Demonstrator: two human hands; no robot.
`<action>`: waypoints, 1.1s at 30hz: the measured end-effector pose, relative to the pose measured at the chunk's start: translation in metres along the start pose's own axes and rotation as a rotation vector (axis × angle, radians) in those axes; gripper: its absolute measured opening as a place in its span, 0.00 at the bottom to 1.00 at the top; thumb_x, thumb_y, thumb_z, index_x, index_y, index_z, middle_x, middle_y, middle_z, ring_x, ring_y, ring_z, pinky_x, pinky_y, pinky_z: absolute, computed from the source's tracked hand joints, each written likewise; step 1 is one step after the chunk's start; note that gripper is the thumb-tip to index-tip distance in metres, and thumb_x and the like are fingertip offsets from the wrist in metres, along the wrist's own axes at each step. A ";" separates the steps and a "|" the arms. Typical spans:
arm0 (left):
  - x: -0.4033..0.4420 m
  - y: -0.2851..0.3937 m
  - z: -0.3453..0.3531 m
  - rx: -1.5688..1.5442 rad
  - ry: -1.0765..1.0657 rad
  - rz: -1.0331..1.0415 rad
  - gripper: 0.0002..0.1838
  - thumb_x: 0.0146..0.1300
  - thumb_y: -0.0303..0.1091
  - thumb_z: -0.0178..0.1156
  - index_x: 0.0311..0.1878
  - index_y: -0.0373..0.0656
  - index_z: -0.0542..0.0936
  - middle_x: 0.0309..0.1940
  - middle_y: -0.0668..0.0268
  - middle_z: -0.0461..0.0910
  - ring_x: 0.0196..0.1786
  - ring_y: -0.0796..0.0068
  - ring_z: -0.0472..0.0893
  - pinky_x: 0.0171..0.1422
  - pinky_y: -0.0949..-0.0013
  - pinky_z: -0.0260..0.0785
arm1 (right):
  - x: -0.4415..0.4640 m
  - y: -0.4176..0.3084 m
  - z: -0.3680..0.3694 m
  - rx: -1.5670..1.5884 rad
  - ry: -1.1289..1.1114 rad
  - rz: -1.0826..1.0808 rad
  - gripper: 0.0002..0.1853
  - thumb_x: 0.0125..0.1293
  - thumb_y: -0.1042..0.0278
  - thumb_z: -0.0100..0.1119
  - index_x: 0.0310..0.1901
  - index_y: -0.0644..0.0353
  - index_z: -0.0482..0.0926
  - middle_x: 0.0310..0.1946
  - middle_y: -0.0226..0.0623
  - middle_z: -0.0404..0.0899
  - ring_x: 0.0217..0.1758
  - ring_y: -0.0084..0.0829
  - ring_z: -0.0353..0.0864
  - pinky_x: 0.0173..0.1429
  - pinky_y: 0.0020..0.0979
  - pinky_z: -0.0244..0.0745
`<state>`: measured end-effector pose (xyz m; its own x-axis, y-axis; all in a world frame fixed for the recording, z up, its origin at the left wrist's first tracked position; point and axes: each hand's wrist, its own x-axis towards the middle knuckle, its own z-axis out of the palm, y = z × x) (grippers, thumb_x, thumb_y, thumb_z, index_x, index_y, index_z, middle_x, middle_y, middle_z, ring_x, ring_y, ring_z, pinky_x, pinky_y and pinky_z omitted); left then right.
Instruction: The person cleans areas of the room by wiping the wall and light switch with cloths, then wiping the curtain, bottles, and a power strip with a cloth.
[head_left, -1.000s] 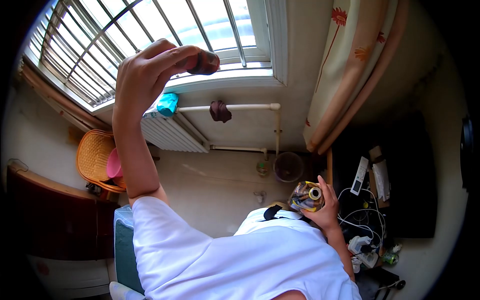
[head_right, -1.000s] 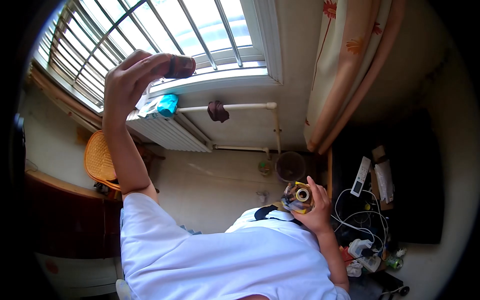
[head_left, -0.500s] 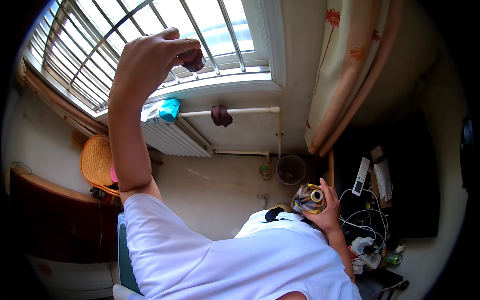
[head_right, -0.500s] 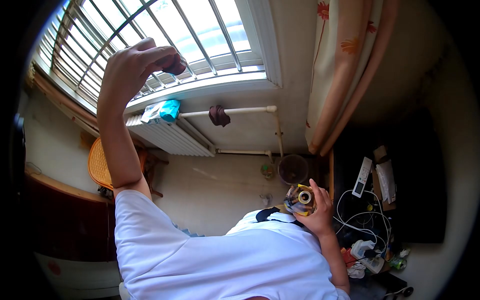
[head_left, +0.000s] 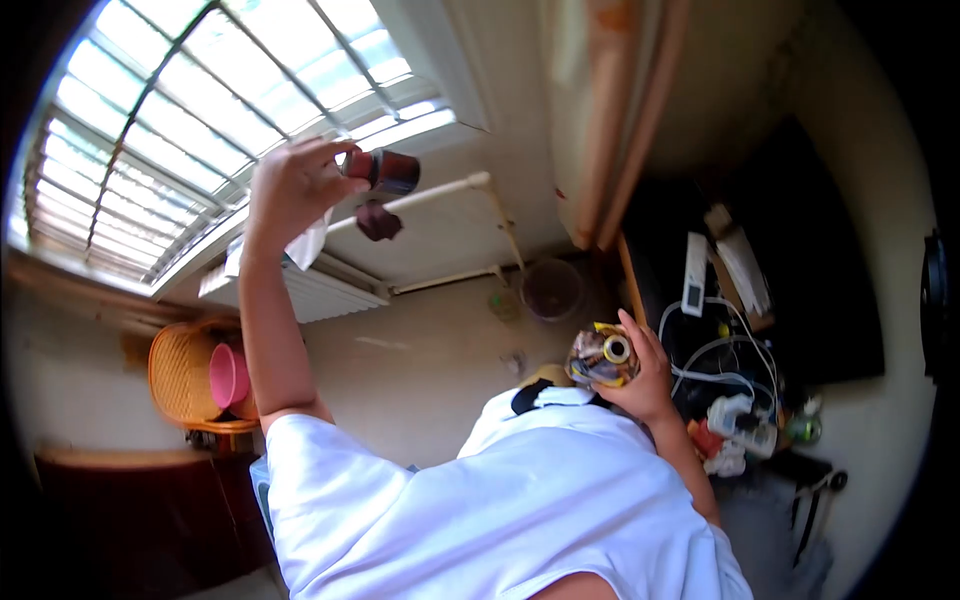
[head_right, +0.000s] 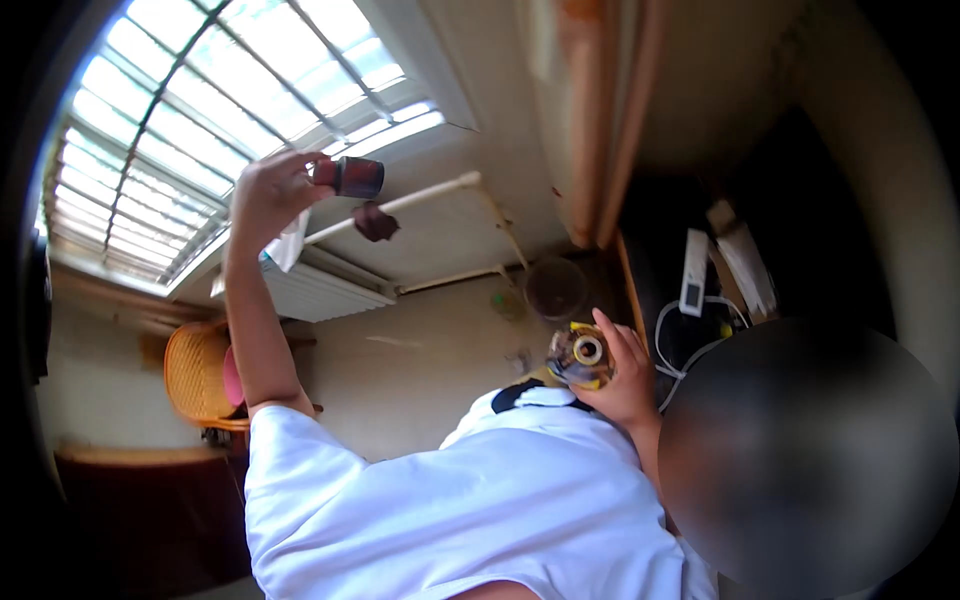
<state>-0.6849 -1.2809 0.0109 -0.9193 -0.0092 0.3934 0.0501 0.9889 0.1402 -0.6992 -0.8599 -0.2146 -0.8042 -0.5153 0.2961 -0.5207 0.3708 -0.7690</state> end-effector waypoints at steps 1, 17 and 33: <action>-0.004 -0.001 0.033 0.103 -0.014 -0.055 0.21 0.43 0.30 0.74 0.46 0.47 0.85 0.29 0.66 0.82 0.29 0.68 0.80 0.36 0.67 0.73 | -0.004 0.001 -0.003 0.018 0.003 0.037 0.49 0.36 0.70 0.77 0.67 0.54 0.67 0.49 0.42 0.77 0.54 0.44 0.77 0.60 0.39 0.72; 0.036 0.180 0.361 -0.644 -0.184 0.007 0.22 0.49 0.32 0.71 0.50 0.48 0.82 0.44 0.60 0.79 0.46 0.53 0.80 0.49 0.58 0.73 | -0.037 0.042 -0.039 -0.090 0.308 0.295 0.50 0.32 0.70 0.77 0.66 0.53 0.69 0.45 0.41 0.78 0.47 0.43 0.79 0.52 0.38 0.76; 0.272 0.288 0.562 -0.389 -0.542 0.203 0.23 0.52 0.36 0.71 0.55 0.51 0.81 0.51 0.58 0.78 0.54 0.55 0.78 0.55 0.56 0.72 | 0.034 0.090 -0.079 -0.127 0.527 0.603 0.45 0.35 0.67 0.78 0.62 0.59 0.73 0.49 0.44 0.78 0.50 0.41 0.80 0.55 0.36 0.76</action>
<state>-1.1404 -0.9152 -0.3524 -0.9371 0.3456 -0.0486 0.2845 0.8372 0.4671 -0.7957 -0.7830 -0.2290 -0.9697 0.2212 0.1036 0.0423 0.5698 -0.8207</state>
